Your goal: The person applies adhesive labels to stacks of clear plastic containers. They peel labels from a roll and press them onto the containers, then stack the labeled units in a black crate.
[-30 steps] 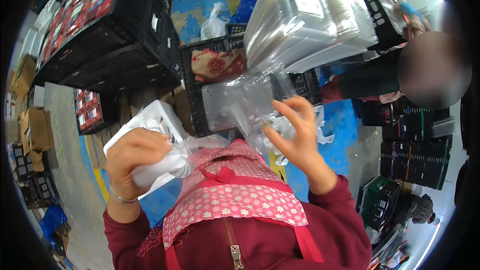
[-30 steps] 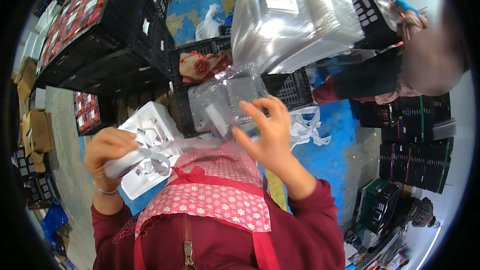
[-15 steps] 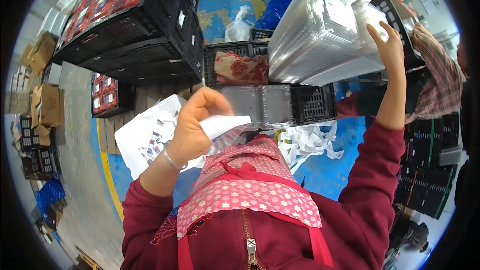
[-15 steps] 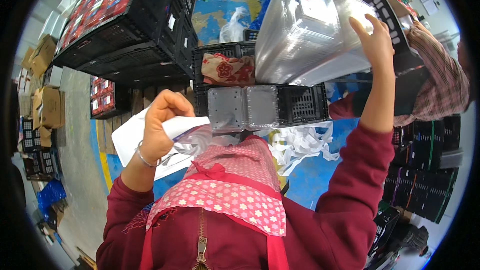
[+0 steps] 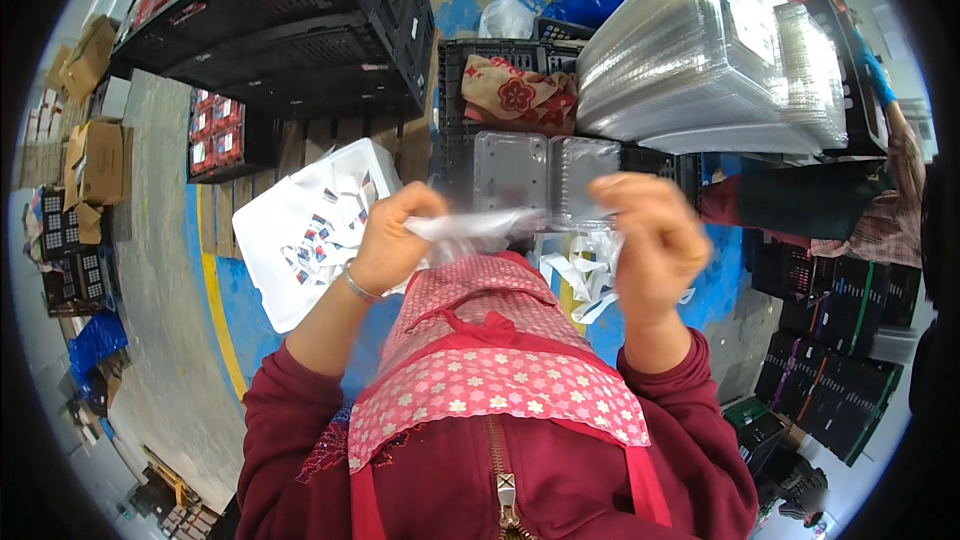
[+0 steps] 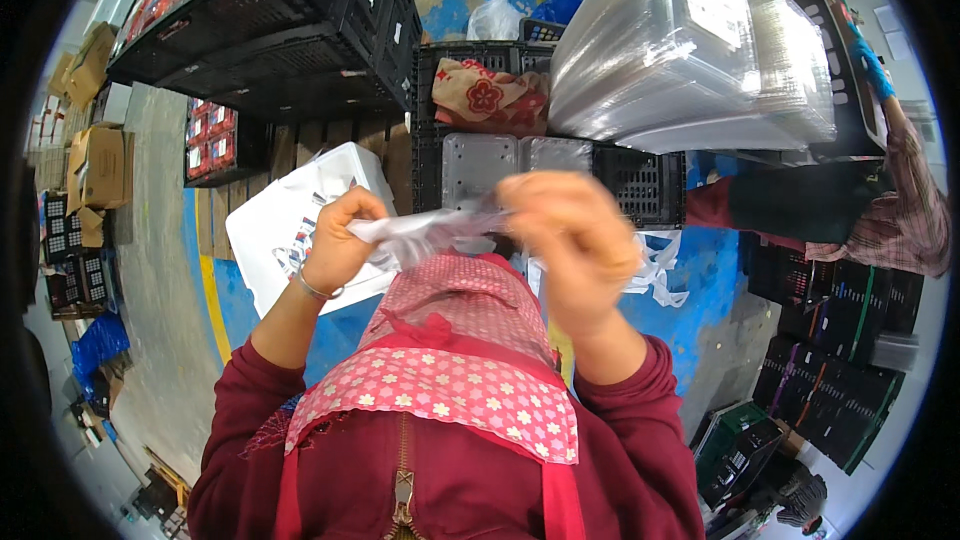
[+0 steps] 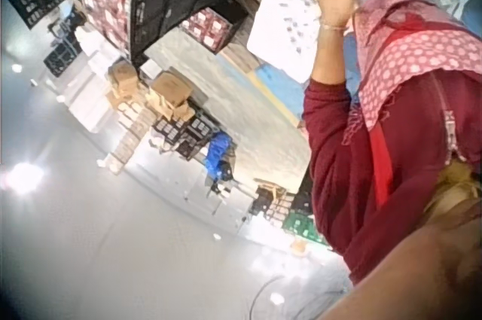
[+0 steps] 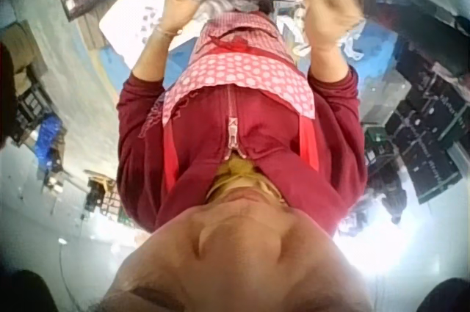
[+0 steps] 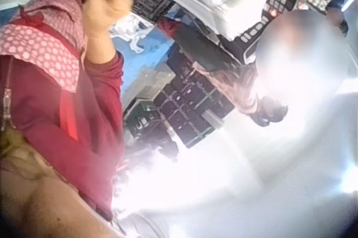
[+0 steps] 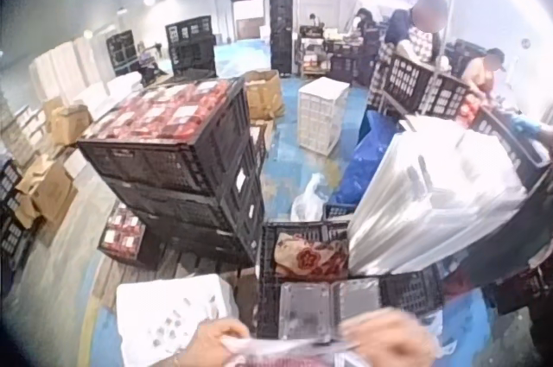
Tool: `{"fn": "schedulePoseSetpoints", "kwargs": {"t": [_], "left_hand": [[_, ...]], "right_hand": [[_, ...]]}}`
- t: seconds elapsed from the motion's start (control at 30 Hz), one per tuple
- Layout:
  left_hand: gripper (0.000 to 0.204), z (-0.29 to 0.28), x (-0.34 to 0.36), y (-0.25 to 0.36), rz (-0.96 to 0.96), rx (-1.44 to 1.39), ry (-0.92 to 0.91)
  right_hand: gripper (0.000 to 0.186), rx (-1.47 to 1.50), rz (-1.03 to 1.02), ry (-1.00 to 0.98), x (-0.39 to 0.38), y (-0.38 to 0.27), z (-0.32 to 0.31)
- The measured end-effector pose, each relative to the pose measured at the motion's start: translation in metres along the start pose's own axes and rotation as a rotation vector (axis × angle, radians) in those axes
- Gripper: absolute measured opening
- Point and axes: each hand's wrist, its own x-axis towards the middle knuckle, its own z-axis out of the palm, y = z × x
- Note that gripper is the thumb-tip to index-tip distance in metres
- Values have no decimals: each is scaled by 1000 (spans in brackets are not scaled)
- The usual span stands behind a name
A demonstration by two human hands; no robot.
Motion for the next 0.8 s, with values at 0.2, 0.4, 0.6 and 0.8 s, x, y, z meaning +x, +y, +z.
{"fn": "schedulePoseSetpoints", "kwargs": {"t": [0.2,0.4,0.6,0.8], "left_hand": [[14,-35,-30,-33,202,296,-32],[28,-42,-41,-29,339,527,-5],[34,-38,-39,-27,345,490,-26],[35,-51,-29,3,547,366,-101]], "right_hand": [[43,-281,670,-185,-26,144,-2],[52,-485,795,-152,-55,228,13],[72,-911,802,-237,-60,225,37],[107,-1528,219,-59,-69,178,-8]]}}
